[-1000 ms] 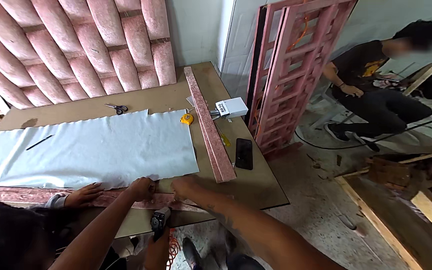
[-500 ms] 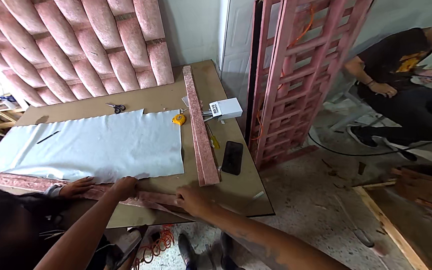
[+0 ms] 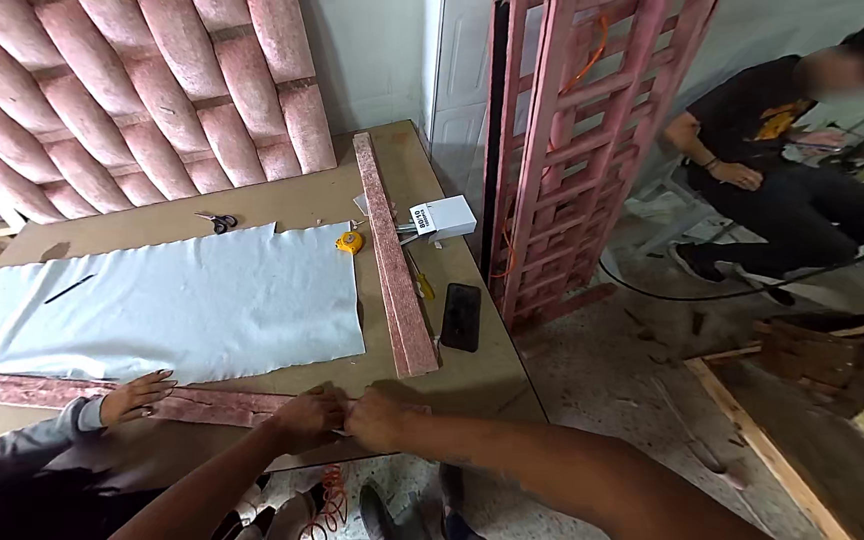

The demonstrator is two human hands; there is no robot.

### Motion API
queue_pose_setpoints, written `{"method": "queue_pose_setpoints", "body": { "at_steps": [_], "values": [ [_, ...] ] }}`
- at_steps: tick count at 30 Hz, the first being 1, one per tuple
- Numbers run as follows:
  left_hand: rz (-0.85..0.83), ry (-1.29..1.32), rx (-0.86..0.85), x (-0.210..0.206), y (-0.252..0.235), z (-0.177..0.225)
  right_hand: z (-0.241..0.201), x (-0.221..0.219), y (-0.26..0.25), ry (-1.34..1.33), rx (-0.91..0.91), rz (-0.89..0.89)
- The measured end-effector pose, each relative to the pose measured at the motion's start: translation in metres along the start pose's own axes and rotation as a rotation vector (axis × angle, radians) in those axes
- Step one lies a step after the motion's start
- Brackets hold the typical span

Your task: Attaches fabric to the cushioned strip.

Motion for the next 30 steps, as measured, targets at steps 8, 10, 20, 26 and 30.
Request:
{"method": "queue_pose_setpoints", "body": {
  "at_steps": [8,10,20,26,30],
  "values": [
    [0.465,0.281,-0.093,-0.02,0.014,-0.028,0.026,-0.01,-0.004,-0.205,0.228,0.392],
    [0.511,0.29,-0.08,-0.024,0.012,-0.035,0.031,-0.015,-0.009,-0.214,0.231,0.426],
    [0.272,0.362,0.182,-0.001,0.003,-0.028,0.023,-0.005,-0.002,-0.372,-0.036,0.243],
    [0.055,0.38,0.559,0.029,-0.018,-0.019,0.026,0.018,0.002,-0.331,-0.467,0.06],
    [-0.017,0.349,0.6,0.034,-0.028,-0.021,0.026,0.028,0.001,-0.282,-0.465,-0.005]
  ]
}}
Point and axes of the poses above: each hand's wrist, its own y-axis away from the middle knuckle, its own x-axis out of the back of the hand, z = x × y, the point moved 4 cm from there along -y, towards the middle knuckle, and after that the axes turned 13 degrees about -x, right-handed, at the moved point
